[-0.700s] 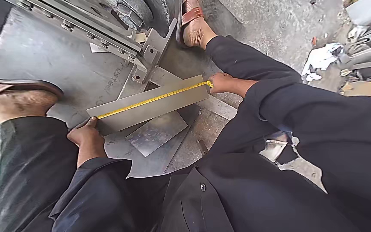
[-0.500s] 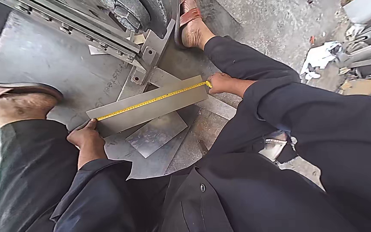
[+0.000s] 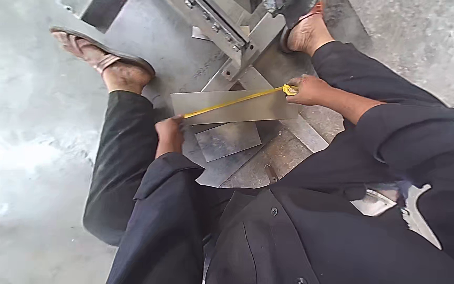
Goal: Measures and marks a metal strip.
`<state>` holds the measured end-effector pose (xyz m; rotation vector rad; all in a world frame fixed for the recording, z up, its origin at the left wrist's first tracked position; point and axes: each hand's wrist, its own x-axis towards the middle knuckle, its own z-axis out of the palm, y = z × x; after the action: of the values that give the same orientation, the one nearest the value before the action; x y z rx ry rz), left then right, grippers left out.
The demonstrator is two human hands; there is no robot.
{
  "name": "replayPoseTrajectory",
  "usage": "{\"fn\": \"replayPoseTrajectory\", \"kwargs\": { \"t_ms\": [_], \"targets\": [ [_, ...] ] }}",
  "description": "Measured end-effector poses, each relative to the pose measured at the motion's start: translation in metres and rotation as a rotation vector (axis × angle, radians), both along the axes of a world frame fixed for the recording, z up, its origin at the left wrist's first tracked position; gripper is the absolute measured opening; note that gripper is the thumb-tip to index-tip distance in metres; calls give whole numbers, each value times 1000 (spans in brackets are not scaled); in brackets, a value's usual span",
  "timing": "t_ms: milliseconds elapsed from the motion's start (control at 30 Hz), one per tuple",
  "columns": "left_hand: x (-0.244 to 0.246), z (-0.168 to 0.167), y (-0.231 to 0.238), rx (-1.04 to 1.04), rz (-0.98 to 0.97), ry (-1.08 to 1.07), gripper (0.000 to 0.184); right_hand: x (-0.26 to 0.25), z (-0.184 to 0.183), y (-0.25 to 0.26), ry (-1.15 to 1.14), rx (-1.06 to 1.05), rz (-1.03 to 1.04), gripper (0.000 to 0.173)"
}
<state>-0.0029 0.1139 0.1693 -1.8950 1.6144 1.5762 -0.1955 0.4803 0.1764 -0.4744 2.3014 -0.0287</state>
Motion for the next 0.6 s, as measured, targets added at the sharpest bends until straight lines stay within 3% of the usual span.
{"fn": "replayPoseTrajectory", "kwargs": {
  "t_ms": [67, 233, 367, 467, 600],
  "targets": [
    [28, -31, 16, 69, 22, 169, 37, 4, 0, -27, 7, -82, 62, 63],
    [37, -56, 67, 418, 304, 299, 46, 32, 3, -143, 73, -234, 373, 61],
    [24, -61, 70, 294, 454, 285, 35, 33, -6, -244, 84, -248, 686, 51],
    [23, -69, 59, 197, 574, 207, 24, 18, -16, -290, 57, -231, 877, 53],
    [24, -84, 42, 162, 648, 222, 23, -13, -36, -320, 47, -230, 913, 55]
  ]
}}
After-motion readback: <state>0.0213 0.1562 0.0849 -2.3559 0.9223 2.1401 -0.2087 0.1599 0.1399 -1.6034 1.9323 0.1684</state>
